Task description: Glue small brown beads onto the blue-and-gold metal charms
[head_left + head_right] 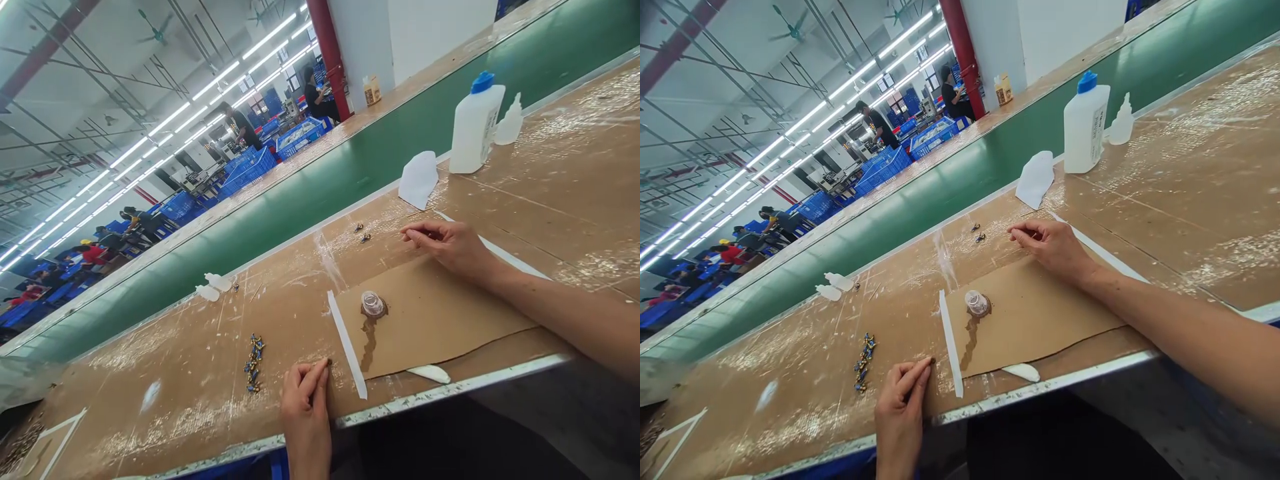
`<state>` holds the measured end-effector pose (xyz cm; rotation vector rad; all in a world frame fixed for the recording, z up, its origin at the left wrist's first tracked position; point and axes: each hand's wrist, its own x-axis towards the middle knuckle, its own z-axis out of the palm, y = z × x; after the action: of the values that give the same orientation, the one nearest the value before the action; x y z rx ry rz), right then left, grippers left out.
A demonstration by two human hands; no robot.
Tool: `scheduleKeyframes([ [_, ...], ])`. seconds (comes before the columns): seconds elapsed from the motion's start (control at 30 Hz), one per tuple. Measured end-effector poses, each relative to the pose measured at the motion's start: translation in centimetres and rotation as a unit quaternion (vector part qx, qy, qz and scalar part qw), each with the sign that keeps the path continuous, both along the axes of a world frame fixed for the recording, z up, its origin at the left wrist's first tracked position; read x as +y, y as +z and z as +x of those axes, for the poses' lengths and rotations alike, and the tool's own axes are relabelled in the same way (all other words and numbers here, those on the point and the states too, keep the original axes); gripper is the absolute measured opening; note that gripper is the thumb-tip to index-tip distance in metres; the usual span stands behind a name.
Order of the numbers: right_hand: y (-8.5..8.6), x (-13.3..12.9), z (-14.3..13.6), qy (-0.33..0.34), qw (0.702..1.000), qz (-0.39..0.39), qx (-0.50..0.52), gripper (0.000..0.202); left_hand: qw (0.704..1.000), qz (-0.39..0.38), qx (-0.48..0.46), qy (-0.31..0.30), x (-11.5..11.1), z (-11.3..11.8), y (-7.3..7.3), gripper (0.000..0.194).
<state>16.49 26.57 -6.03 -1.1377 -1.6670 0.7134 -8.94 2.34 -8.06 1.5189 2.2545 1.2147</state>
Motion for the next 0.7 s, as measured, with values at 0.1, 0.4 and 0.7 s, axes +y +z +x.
scheduleKeyframes([
  [0.1,-0.2,0.1,0.0,0.002,1.000,0.000,0.003,0.029,1.000,-0.019,-0.017,-0.014,-0.1,0.3,0.4,0.025],
  [0.4,-0.4,0.2,-0.2,-0.002,0.999,-0.015,0.038,0.023,0.968,0.010,0.064,0.241,-4.1,-6.8,1.9,0.038],
  [0.7,-0.4,0.3,-0.5,0.002,0.998,-0.023,0.056,0.025,0.971,-0.074,0.193,0.121,-5.7,-11.1,2.2,0.037],
])
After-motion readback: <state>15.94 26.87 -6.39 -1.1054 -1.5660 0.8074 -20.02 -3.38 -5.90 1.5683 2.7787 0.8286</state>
